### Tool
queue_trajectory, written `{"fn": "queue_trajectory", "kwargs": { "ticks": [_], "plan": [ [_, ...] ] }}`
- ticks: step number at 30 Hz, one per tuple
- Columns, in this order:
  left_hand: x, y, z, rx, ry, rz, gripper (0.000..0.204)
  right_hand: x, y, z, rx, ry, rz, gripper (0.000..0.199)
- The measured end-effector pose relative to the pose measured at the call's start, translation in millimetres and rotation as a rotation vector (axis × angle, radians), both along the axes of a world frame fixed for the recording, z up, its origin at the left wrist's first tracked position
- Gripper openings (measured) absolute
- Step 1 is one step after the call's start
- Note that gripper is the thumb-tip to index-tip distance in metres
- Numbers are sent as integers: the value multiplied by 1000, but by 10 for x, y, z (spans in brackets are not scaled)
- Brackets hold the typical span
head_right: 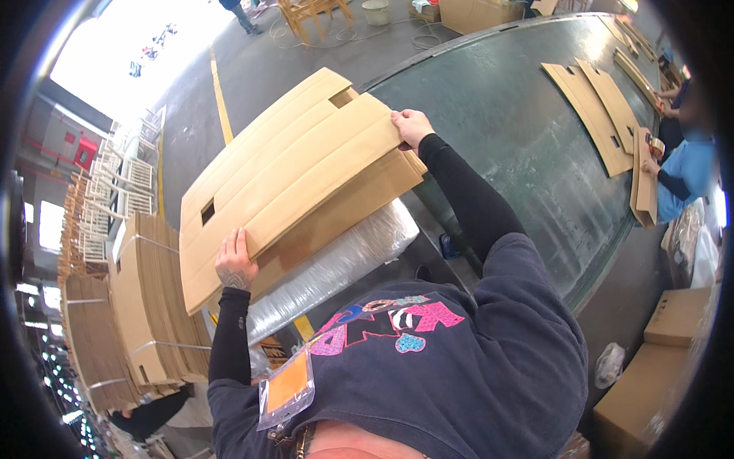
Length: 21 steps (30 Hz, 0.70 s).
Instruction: The person folds flat cardboard pieces into box shapes by hand. They repeatedly pick up a piece, fold the flaps, and place the formed box onto a stack.
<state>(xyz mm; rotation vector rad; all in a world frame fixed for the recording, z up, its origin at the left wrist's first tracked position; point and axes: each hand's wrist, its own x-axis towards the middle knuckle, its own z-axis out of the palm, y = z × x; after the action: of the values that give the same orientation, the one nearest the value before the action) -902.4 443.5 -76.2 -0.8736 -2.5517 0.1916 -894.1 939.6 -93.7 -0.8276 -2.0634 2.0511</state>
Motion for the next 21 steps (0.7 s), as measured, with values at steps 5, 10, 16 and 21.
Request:
{"fn": "queue_trajectory", "kwargs": {
  "ticks": [5,10,16,21],
  "plan": [
    [82,23,-1,-24,17,23,70,-111,2,-6,100,-165,78,42],
    [149,4,-58,-13,20,38,67,-21,-60,-7,-74,-165,142,35],
    [146,-55,-74,-4,44,28,67,105,-57,6,-114,-129,215,34],
    [143,-14,-84,-3,59,15,60,161,-43,41,60,-155,198,46]
  ]
}}
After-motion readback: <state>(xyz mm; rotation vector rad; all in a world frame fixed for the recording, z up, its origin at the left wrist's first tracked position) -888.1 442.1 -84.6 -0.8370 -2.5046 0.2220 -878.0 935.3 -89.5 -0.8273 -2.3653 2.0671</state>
